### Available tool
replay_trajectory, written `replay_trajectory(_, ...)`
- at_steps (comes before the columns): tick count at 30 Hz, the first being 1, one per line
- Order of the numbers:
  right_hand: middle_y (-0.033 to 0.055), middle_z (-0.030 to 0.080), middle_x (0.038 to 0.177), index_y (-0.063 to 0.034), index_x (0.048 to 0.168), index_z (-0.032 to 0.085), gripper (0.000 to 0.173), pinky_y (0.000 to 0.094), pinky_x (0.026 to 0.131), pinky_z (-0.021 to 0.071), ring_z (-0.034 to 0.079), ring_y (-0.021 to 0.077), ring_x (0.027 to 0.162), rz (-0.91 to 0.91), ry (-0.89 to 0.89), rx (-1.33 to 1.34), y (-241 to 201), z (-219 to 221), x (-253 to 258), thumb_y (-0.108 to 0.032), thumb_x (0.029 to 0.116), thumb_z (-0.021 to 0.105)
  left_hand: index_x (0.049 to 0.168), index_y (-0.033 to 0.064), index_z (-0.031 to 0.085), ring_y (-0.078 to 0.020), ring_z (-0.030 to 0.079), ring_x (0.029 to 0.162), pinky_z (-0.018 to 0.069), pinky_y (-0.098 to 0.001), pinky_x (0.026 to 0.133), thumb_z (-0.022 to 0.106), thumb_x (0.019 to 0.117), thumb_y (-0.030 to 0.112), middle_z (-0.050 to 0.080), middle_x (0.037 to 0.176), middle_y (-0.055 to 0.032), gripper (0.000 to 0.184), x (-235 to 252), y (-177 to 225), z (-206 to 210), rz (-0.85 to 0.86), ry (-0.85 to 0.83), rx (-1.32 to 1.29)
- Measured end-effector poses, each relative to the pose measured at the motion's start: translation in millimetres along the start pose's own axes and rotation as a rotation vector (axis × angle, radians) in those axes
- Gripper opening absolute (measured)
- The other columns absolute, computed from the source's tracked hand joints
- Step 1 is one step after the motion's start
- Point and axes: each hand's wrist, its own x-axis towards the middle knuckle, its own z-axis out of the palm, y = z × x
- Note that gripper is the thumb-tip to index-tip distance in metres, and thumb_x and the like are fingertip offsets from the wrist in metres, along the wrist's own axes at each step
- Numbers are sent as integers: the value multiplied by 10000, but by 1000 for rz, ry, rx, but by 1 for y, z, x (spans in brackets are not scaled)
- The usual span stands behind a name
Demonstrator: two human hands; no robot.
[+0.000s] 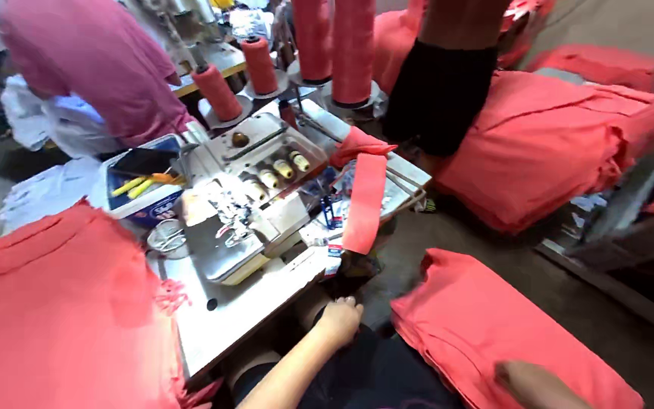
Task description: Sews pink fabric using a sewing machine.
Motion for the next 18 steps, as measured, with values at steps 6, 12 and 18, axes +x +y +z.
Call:
replay_trajectory(6,251,724,958,66,1012,733,254,613,790,558,714,420,867,-769,853,-31,-168,-154,15,-127,995,568,1301,-20,632,-409,614,1211,456,-561,1062,600,1037,191,641,1265,-256,340,-145,-73,51,-31,203,-439)
replay_trajectory(12,78,722,837,-51,897,732,240,301,710,574,688,144,752,-1679,614,7,-370,-119,2,-202,981,566,1039,-43,745,-276,733,897,582,-463,860,579,1004,102,748,981,-174,223,-255,-105,98,-336,1019,-668)
replay_trajectory(18,259,700,1090,71,1125,691,298,553,936,507,677,407,1078,-1447,219,-224,-553,-82,-39,-123,1055,477,1295,-60,653,-417,649,1174,475,-564,1028,523,1057,191,674,1243,-271,370,-300,-186,-1,-962,1095,-386)
